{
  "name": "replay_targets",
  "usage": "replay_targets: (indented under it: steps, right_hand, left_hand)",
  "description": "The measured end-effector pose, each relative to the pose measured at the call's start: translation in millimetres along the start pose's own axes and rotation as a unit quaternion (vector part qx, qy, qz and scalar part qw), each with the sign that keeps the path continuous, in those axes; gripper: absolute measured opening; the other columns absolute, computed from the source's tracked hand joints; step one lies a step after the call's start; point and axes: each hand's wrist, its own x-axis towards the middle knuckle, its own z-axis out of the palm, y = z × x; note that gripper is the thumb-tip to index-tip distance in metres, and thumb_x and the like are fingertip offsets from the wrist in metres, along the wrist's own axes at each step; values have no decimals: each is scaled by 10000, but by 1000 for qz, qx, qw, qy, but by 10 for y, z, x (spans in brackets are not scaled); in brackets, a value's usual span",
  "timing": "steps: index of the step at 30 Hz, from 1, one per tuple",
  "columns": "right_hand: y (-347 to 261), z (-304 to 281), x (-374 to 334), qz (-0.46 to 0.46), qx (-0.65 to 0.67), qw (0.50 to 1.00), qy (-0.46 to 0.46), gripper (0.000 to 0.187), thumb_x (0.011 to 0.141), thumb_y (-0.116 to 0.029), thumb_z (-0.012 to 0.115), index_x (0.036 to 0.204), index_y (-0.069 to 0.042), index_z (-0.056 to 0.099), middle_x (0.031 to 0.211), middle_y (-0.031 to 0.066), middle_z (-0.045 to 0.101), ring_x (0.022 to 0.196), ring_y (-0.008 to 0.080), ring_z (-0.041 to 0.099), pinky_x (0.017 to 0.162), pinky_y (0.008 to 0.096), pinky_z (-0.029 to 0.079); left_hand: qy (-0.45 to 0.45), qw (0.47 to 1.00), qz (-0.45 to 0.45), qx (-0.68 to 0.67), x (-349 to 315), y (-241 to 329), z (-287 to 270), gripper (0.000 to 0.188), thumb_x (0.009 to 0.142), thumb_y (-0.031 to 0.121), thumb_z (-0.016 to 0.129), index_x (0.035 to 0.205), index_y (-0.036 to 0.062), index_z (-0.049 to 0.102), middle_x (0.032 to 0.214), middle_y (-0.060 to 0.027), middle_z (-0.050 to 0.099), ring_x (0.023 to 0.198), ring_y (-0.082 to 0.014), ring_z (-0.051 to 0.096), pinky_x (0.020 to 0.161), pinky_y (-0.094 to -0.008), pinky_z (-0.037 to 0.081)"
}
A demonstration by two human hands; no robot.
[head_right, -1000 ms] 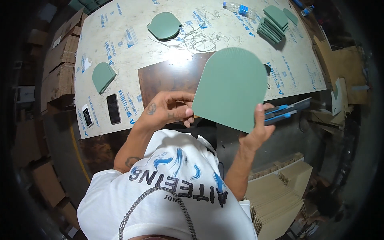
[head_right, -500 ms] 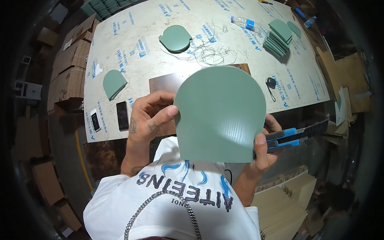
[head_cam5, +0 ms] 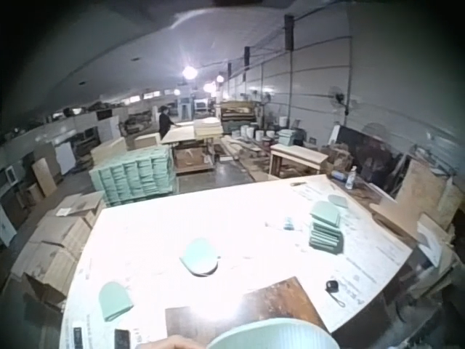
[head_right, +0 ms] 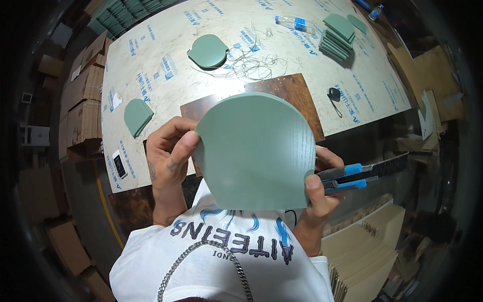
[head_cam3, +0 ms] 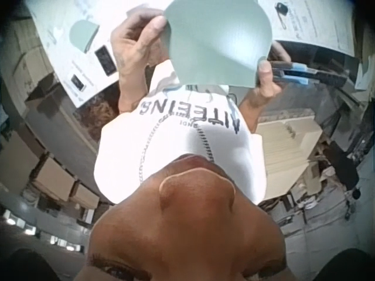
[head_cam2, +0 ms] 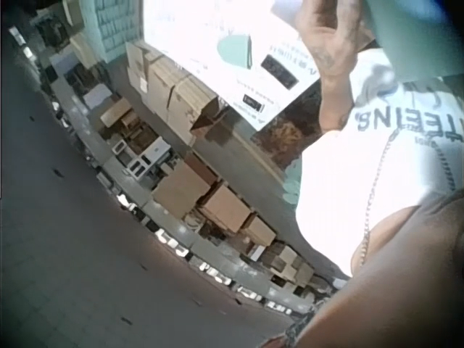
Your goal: The person uses a utility knife to trim the edges of light green foam pieces on a wooden workbench. They repeatedly cut along the curved edges, remove the excess strips, and inspect the pieces before stacking them with others.
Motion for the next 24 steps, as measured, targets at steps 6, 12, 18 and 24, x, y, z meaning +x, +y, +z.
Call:
replay_targets:
  steps: [6, 12, 18, 24]
  right_hand:
    - [-17, 45, -21, 4, 23, 999, -31, 602, 790, -323, 774, 1234, 48, 608, 1037, 134, 678, 905, 178, 634, 843, 312, 496]
    - [-25, 57, -14, 4, 25, 999, -43, 575, 807, -296, 761, 1242, 48, 610, 1036, 142, 694, 910, 182, 650, 853, 314, 511]
    - [-33, 104, 31, 23, 61, 992, -103, 519, 869, -210, 684, 1276, 97, 586, 1082, 183, 714, 936, 193, 695, 857, 296, 538]
    - [-99, 198, 30, 105, 142, 978, -109, 506, 897, -121, 597, 1304, 173, 528, 1049, 220, 727, 964, 198, 703, 886, 283, 534]
  left_hand:
    - [29, 996, 70, 38, -2, -104, -41, 233, 968, 188, 706, 1006, -42, 691, 889, -73, 715, 799, -92, 647, 727, -222, 511]
    - [48, 996, 61, 54, -2, -109, -52, 261, 978, 236, 703, 933, -19, 677, 793, -18, 664, 685, -50, 556, 622, -203, 434]
    - [102, 991, 54, 71, 75, -188, -45, 324, 984, 280, 699, 814, 6, 663, 698, 27, 599, 611, -26, 473, 547, -197, 353]
    - [204, 972, 76, 89, 190, -391, 66, 370, 1006, 340, 647, 898, -8, 714, 713, 23, 626, 588, -34, 508, 541, -187, 383]
